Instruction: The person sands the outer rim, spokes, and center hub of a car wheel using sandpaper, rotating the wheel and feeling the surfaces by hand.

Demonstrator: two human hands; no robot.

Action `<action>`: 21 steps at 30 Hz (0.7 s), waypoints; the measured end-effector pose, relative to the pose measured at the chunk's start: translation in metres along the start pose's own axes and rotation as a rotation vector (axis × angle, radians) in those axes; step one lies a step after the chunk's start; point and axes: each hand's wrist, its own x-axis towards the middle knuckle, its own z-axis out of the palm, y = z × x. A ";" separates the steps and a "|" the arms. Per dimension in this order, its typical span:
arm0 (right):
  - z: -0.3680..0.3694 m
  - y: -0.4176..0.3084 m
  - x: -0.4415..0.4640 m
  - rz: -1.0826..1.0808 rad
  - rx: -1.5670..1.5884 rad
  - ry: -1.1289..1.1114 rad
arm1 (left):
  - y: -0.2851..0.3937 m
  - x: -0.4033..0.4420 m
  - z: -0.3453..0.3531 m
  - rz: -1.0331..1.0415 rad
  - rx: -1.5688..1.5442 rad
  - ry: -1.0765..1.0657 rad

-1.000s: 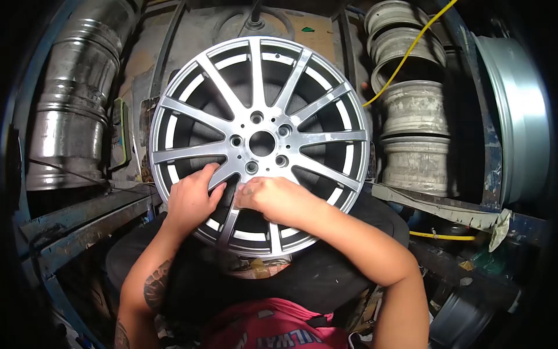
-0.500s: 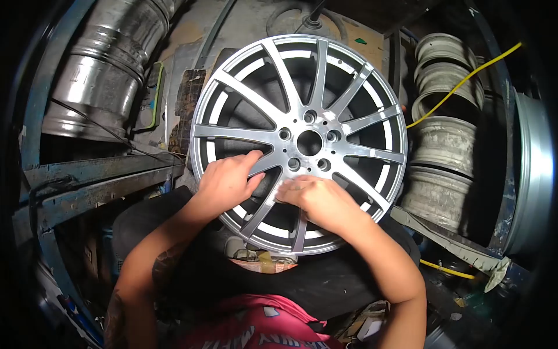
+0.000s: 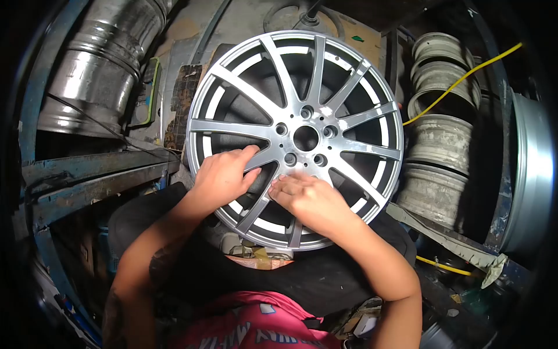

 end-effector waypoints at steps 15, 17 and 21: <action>0.001 0.008 -0.006 0.062 -0.091 -0.070 | 0.001 -0.001 -0.002 0.000 0.005 0.005; -0.007 0.008 -0.002 0.070 -0.133 0.019 | 0.001 0.000 -0.002 0.028 0.011 0.036; -0.006 0.006 -0.003 0.089 -0.125 -0.004 | 0.001 0.000 -0.001 -0.002 0.021 -0.001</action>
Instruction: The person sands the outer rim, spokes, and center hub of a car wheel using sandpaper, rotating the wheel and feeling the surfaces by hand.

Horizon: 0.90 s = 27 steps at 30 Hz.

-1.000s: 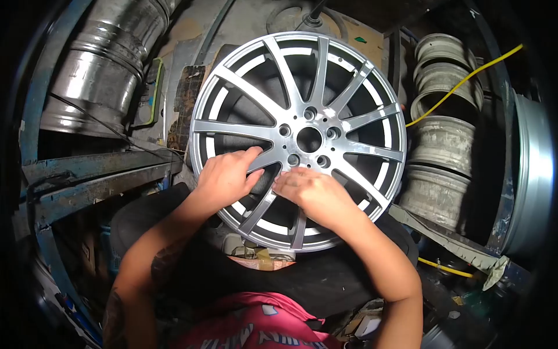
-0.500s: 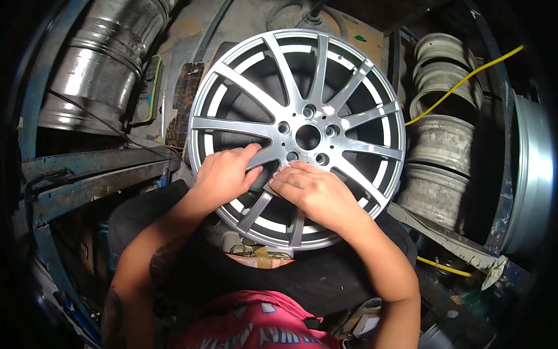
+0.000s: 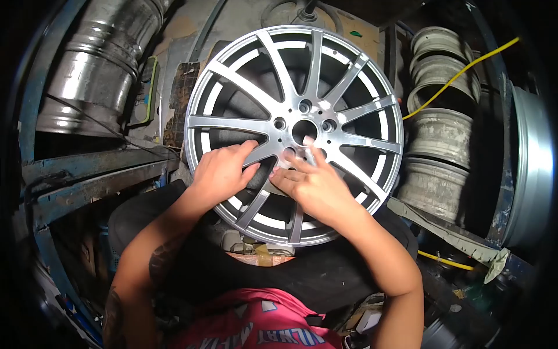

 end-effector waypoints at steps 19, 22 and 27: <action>-0.015 0.004 -0.004 0.058 0.063 -0.076 | 0.001 0.001 -0.004 -0.006 -0.011 -0.026; 0.010 0.002 -0.008 0.110 0.284 -0.137 | 0.004 0.001 -0.007 -0.024 -0.007 -0.051; -0.008 -0.001 -0.005 0.020 0.084 -0.121 | 0.003 -0.001 -0.002 -0.027 -0.017 -0.031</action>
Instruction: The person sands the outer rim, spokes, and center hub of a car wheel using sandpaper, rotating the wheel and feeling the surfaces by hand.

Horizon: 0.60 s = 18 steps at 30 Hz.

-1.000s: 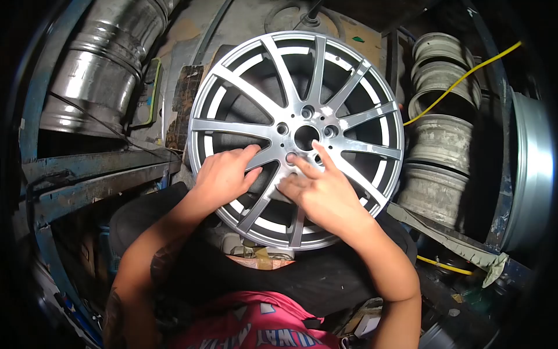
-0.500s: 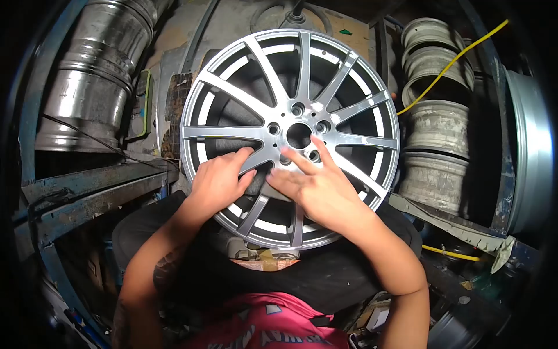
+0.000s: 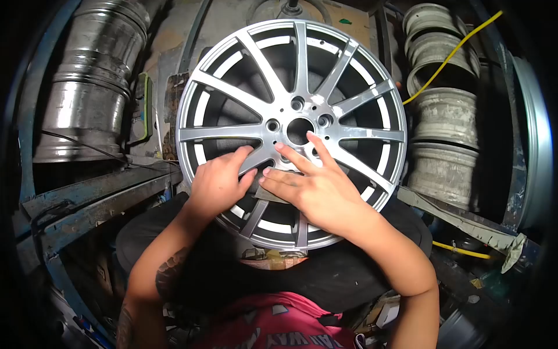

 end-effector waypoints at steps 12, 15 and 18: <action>-0.014 -0.005 -0.013 0.047 0.040 -0.046 | 0.006 0.003 -0.008 0.035 -0.041 0.063; 0.013 -0.012 -0.001 0.021 -0.069 0.064 | 0.006 0.003 -0.007 -0.012 -0.019 -0.006; 0.002 -0.012 -0.016 0.093 -0.001 -0.077 | 0.003 0.004 -0.004 0.022 -0.009 0.014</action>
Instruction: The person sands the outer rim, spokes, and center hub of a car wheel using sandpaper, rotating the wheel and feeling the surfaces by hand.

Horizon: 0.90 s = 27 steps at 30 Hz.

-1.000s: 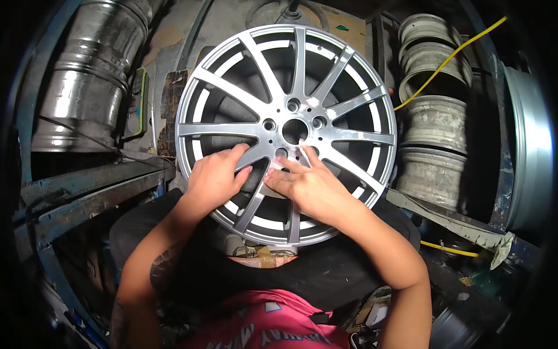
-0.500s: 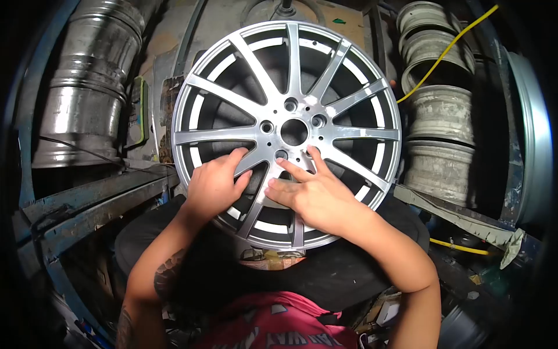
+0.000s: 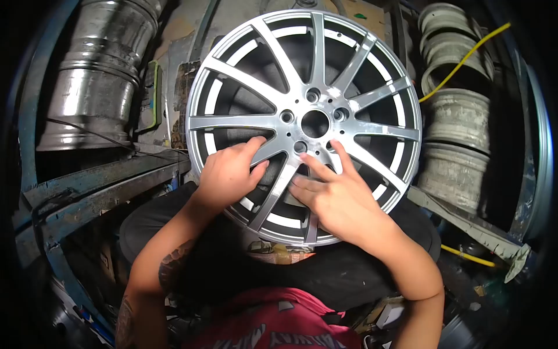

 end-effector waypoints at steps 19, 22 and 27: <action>0.006 -0.002 0.017 0.026 -0.003 0.185 | -0.001 -0.001 0.001 -0.037 0.017 -0.040; 0.003 0.000 0.004 0.040 -0.053 0.029 | -0.003 0.000 0.002 0.002 0.023 -0.006; 0.015 -0.005 0.017 -0.005 -0.023 0.095 | 0.000 -0.001 -0.001 -0.041 0.010 -0.038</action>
